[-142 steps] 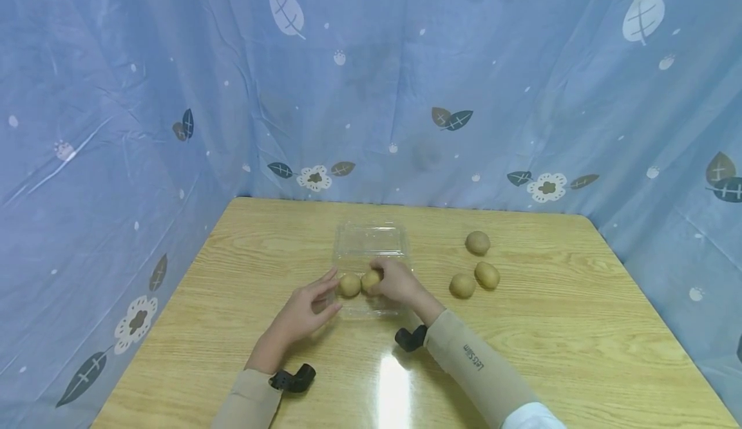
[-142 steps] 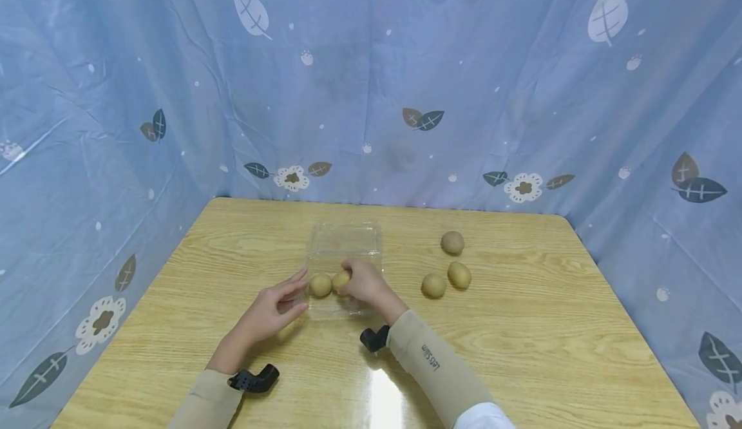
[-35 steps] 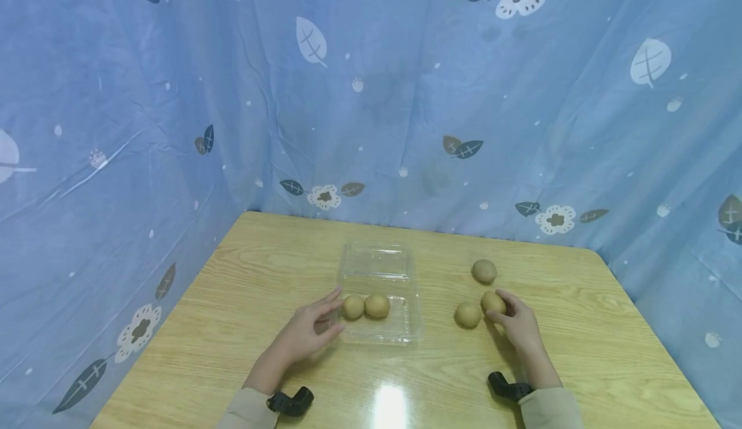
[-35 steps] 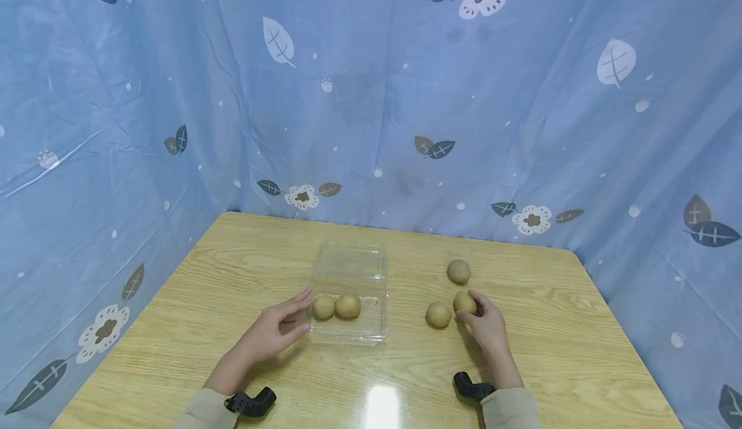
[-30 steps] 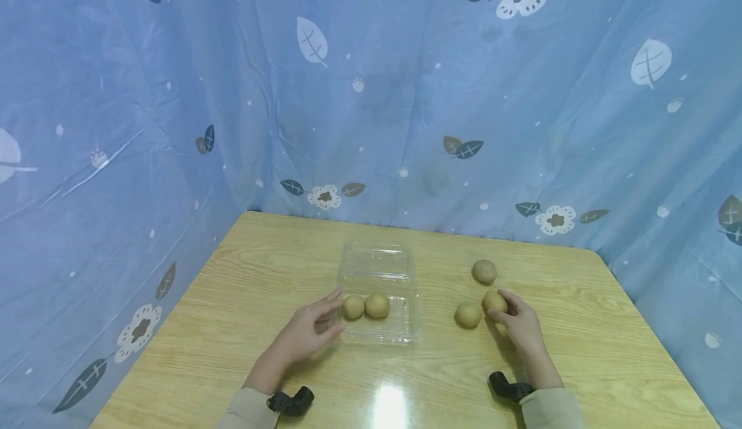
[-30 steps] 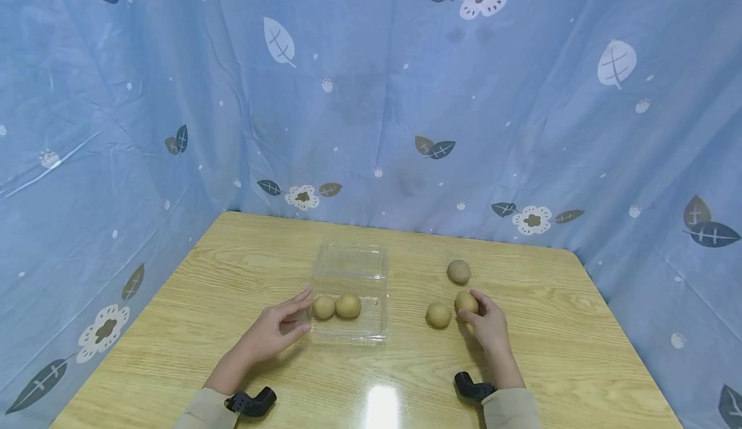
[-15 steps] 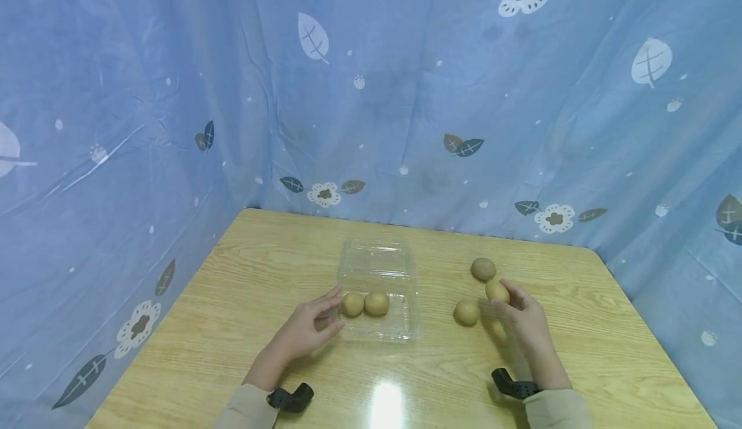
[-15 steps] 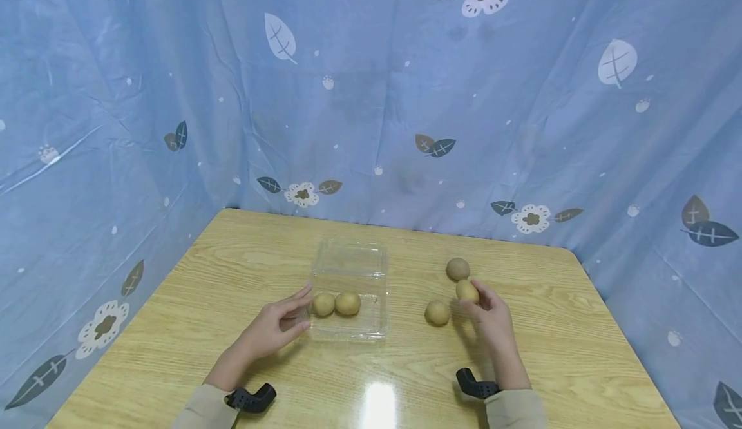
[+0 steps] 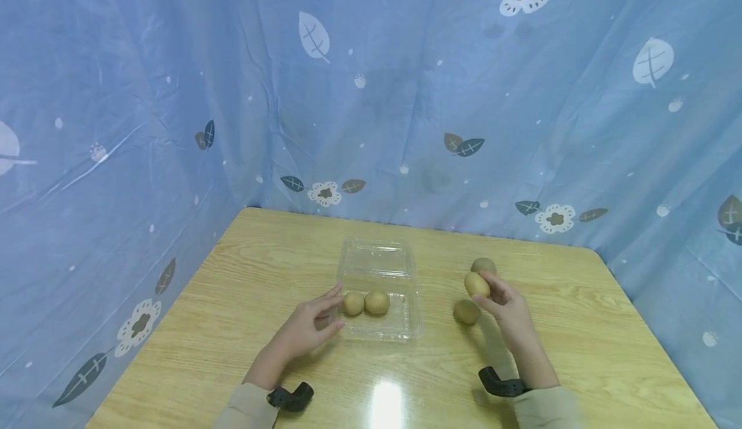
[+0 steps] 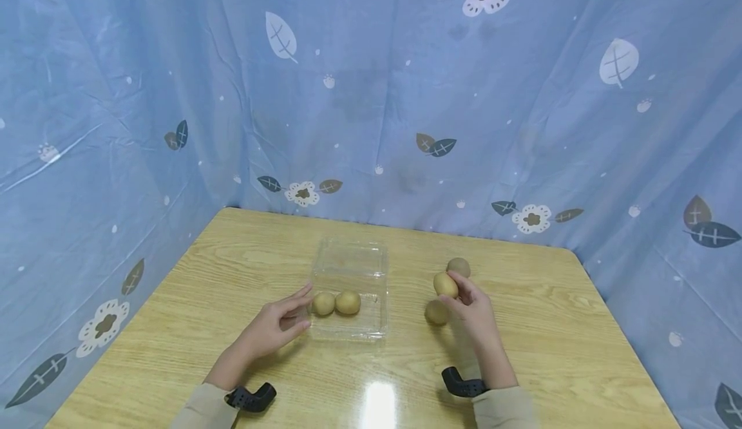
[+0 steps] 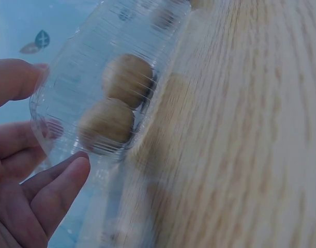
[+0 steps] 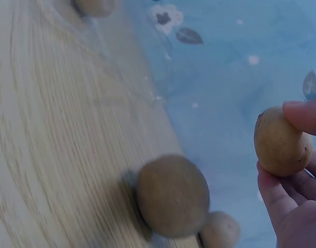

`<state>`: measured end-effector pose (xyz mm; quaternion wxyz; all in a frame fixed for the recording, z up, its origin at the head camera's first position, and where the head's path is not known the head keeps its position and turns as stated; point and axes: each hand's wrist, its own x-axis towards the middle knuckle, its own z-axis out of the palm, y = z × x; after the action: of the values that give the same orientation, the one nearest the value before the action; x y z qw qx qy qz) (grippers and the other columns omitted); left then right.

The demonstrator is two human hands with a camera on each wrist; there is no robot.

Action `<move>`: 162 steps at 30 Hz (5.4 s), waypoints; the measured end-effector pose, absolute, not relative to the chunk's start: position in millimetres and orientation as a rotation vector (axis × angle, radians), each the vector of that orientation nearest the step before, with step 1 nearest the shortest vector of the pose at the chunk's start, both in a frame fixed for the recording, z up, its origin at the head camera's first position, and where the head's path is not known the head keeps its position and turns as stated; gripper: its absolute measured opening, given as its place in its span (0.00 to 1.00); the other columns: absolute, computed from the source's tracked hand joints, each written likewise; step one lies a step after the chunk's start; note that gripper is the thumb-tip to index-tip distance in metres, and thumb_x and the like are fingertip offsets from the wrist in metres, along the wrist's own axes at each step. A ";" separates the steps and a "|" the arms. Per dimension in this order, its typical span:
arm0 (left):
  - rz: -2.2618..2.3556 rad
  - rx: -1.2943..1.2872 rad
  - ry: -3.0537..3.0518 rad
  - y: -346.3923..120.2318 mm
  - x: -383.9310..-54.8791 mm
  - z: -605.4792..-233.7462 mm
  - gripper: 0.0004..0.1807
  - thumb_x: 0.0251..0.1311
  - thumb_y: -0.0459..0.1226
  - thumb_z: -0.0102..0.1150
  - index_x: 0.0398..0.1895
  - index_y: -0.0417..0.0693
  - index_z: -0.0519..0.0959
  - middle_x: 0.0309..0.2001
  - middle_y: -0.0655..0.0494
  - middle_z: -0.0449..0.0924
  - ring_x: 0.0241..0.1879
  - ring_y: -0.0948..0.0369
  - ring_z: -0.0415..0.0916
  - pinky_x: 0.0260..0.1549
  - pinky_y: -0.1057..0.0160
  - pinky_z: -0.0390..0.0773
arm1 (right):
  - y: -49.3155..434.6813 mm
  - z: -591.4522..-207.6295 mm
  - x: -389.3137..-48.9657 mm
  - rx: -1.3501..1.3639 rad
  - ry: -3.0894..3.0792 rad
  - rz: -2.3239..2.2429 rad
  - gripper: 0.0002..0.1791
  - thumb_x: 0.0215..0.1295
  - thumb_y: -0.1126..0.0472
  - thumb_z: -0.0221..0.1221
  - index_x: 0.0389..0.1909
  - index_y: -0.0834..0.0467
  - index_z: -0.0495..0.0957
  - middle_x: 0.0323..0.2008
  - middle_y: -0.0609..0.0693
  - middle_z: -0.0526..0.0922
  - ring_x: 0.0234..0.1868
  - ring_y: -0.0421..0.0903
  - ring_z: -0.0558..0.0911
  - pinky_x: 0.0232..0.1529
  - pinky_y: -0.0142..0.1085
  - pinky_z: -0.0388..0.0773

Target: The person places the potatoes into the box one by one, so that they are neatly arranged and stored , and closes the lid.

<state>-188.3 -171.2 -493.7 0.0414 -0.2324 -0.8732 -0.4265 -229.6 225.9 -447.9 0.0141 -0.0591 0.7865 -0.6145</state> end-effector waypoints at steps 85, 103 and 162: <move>-1.307 -0.684 -2.682 -169.6 -190.2 -496.3 0.30 0.64 0.48 0.57 0.64 0.39 0.69 0.72 0.50 0.57 0.62 0.50 0.69 0.52 0.62 0.80 | 113.2 -428.8 -265.6 -0.829 2.618 -1.044 0.30 0.49 0.74 0.62 0.58 0.65 0.73 0.55 0.60 0.78 0.48 0.50 0.77 0.49 0.43 0.76; -1.261 -0.702 -2.664 -169.6 -192.2 -498.5 0.30 0.64 0.49 0.56 0.63 0.39 0.70 0.72 0.51 0.57 0.62 0.51 0.70 0.51 0.63 0.81 | 100.2 -416.5 -267.6 -0.785 2.628 -0.817 0.28 0.50 0.76 0.56 0.56 0.65 0.74 0.56 0.60 0.77 0.62 0.59 0.72 0.63 0.51 0.71; -1.290 -0.725 -2.671 -170.0 -190.0 -493.8 0.30 0.65 0.47 0.56 0.64 0.37 0.69 0.71 0.46 0.57 0.63 0.49 0.68 0.51 0.63 0.81 | 92.9 -410.6 -292.3 -1.112 2.489 -0.262 0.27 0.52 0.75 0.60 0.56 0.61 0.76 0.55 0.55 0.79 0.59 0.54 0.75 0.63 0.44 0.73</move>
<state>-190.0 -170.0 -493.8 0.0440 -0.2373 -0.8739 -0.4220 -292.3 92.9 -410.6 0.1999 -0.3978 0.8905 -0.0937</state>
